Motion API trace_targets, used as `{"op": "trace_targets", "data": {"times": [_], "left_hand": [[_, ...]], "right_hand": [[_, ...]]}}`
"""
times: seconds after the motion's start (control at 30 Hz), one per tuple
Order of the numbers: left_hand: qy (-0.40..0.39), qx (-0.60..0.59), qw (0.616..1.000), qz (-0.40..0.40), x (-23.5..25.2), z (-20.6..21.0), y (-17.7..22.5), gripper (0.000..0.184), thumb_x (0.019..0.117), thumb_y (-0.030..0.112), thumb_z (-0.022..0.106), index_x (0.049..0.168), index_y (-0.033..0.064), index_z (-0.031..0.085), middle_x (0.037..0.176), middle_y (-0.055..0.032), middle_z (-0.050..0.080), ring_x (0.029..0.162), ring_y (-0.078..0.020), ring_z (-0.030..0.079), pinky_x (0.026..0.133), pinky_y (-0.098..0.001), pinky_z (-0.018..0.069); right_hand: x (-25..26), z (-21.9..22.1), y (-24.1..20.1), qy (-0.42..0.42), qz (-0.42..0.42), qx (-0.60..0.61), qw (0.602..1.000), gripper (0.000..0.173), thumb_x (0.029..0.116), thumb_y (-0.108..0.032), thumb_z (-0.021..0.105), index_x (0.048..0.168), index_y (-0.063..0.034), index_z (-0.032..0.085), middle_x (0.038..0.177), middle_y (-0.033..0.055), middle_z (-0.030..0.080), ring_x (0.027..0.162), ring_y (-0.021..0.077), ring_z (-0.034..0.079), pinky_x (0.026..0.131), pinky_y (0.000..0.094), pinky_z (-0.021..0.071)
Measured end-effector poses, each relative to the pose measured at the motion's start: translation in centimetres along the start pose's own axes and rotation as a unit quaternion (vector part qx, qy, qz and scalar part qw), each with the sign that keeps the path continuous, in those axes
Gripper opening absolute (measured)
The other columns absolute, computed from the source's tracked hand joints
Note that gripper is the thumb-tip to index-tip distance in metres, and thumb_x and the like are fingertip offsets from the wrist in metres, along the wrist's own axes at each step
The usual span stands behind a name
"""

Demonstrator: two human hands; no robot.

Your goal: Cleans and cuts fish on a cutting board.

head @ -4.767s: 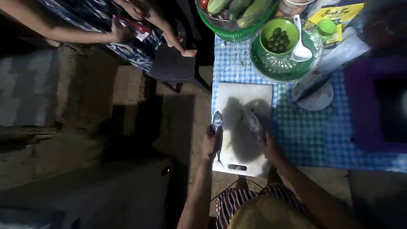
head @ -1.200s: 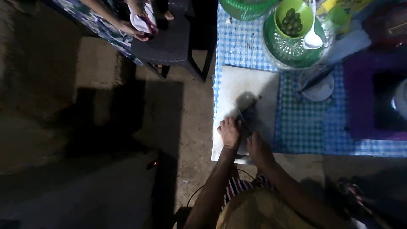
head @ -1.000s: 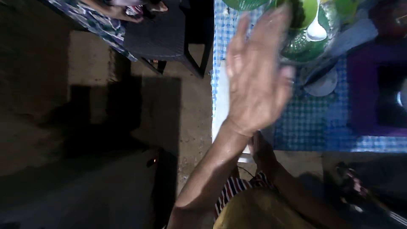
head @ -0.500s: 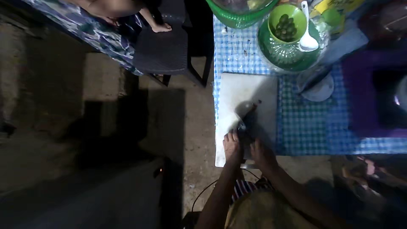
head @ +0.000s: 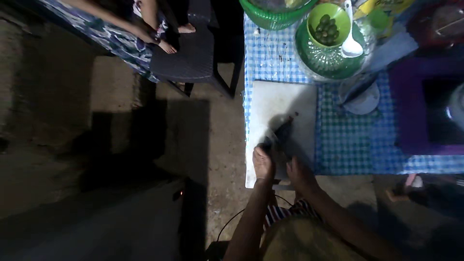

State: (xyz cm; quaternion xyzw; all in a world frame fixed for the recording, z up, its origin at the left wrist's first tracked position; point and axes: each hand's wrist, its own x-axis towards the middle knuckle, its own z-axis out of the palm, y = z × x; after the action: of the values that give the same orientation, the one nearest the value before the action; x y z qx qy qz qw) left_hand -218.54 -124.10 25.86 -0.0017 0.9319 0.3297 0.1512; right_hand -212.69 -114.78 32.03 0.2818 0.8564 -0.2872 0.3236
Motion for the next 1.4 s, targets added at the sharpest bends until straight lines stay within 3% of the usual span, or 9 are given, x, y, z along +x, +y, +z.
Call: {"op": "trace_targets", "data": {"times": [0.13, 0.27, 0.4, 0.6, 0.87, 1.0, 1.2, 1.3, 1.4], "left_hand": [[-0.141, -0.058, 0.986, -0.064, 1.6, -1.8, 1.0, 0.058, 0.0975, 0.016, 0.068, 0.144, -0.0066, 0.042, 0.129, -0.028, 0.062, 0.122, -0.0386, 0.062, 0.107, -0.0479, 0.0473], [-0.095, -0.08, 0.992, -0.034, 1.1, -1.8, -0.2, 0.06, 0.0902, 0.01, 0.075, 0.14, -0.0092, 0.046, 0.136, -0.03, 0.055, 0.126, -0.0401, 0.058, 0.108, -0.0469, 0.0469], [-0.078, -0.092, 0.992, -0.023, -0.3, -3.4, -3.1, 0.046, 0.0944, 0.006, 0.068, 0.135, -0.0113, 0.053, 0.13, -0.0295, 0.06, 0.118, -0.0375, 0.062, 0.104, -0.0454, 0.0499], [-0.091, -0.123, 0.988, -0.028, 0.2, -3.8, -3.1, 0.036, 0.0983, 0.011, 0.066, 0.129, -0.0075, 0.062, 0.125, -0.0251, 0.065, 0.109, -0.0311, 0.068, 0.099, -0.0419, 0.0529], [-0.07, -0.069, 0.995, -0.006, 1.6, -2.2, -1.9, 0.028, 0.0937, 0.016, 0.073, 0.114, -0.0027, 0.072, 0.113, -0.0203, 0.07, 0.11, -0.0348, 0.066, 0.101, -0.0492, 0.0502], [-0.059, -0.069, 0.996, -0.006, 1.6, -2.0, -1.8, 0.025, 0.0927, 0.013, 0.073, 0.111, -0.0034, 0.072, 0.111, -0.0204, 0.071, 0.109, -0.0353, 0.067, 0.1, -0.0494, 0.0505], [-0.07, -0.068, 0.995, -0.014, 1.6, -1.9, -1.9, 0.027, 0.0931, 0.014, 0.073, 0.114, -0.003, 0.071, 0.115, -0.02, 0.07, 0.113, -0.0344, 0.065, 0.102, -0.0478, 0.049], [-0.087, -0.055, 0.995, -0.011, 1.6, -2.1, -1.8, 0.029, 0.0931, 0.014, 0.072, 0.115, -0.0046, 0.07, 0.117, -0.0217, 0.069, 0.114, -0.036, 0.065, 0.103, -0.0484, 0.0484], [-0.14, -0.028, 0.99, 0.0, 2.5, -6.8, 1.1, 0.04, 0.0978, 0.018, 0.068, 0.131, -0.0038, 0.063, 0.13, -0.0249, 0.064, 0.123, -0.0403, 0.06, 0.107, -0.0525, 0.0457]], "right_hand": [[-1.4, 0.7, 2.9, 0.012, 0.001, -0.02, 1.0, 0.049, 0.111, -0.024, 0.043, 0.148, 0.0088, 0.042, 0.131, 0.0288, 0.063, 0.118, 0.0407, 0.066, 0.101, 0.05, 0.0518], [-2.5, 0.1, 2.3, 0.053, -0.035, 0.004, 0.998, 0.045, 0.1102, -0.022, 0.046, 0.144, 0.0087, 0.046, 0.125, 0.0283, 0.065, 0.109, 0.041, 0.069, 0.095, 0.0516, 0.0549], [-4.2, 0.6, 1.3, 0.111, -0.101, 0.012, 0.989, 0.039, 0.1065, -0.016, 0.051, 0.133, 0.0121, 0.055, 0.115, 0.0295, 0.068, 0.095, 0.042, 0.072, 0.083, 0.0513, 0.0588], [-3.6, 2.0, 1.2, 0.146, -0.153, -0.009, 0.977, 0.038, 0.1045, -0.013, 0.055, 0.13, 0.0155, 0.056, 0.114, 0.031, 0.068, 0.095, 0.0432, 0.073, 0.083, 0.0496, 0.0596], [-3.0, 2.1, 0.4, 0.106, -0.112, -0.027, 0.988, 0.041, 0.1072, -0.017, 0.051, 0.133, 0.0146, 0.053, 0.116, 0.0306, 0.068, 0.101, 0.0428, 0.072, 0.087, 0.0498, 0.0583], [-1.8, 1.0, -1.9, 0.057, -0.079, -0.037, 0.995, 0.046, 0.1101, -0.019, 0.045, 0.144, 0.0116, 0.046, 0.124, 0.0291, 0.066, 0.109, 0.0407, 0.07, 0.093, 0.0488, 0.0556], [-0.8, 0.5, -2.9, 0.006, -0.042, -0.017, 0.999, 0.049, 0.1112, -0.022, 0.042, 0.149, 0.0086, 0.039, 0.133, 0.0276, 0.061, 0.117, 0.0387, 0.066, 0.1, 0.0473, 0.0525], [-1.5, 1.3, -1.5, 0.018, -0.043, -0.005, 0.999, 0.048, 0.1106, -0.021, 0.044, 0.147, 0.0104, 0.042, 0.127, 0.0295, 0.064, 0.113, 0.0407, 0.068, 0.097, 0.0491, 0.0539], [-1.3, 0.7, -1.8, 0.016, -0.051, -0.008, 0.999, 0.046, 0.1106, -0.021, 0.043, 0.146, 0.0092, 0.044, 0.13, 0.028, 0.063, 0.114, 0.0396, 0.067, 0.097, 0.0493, 0.0535]]}}
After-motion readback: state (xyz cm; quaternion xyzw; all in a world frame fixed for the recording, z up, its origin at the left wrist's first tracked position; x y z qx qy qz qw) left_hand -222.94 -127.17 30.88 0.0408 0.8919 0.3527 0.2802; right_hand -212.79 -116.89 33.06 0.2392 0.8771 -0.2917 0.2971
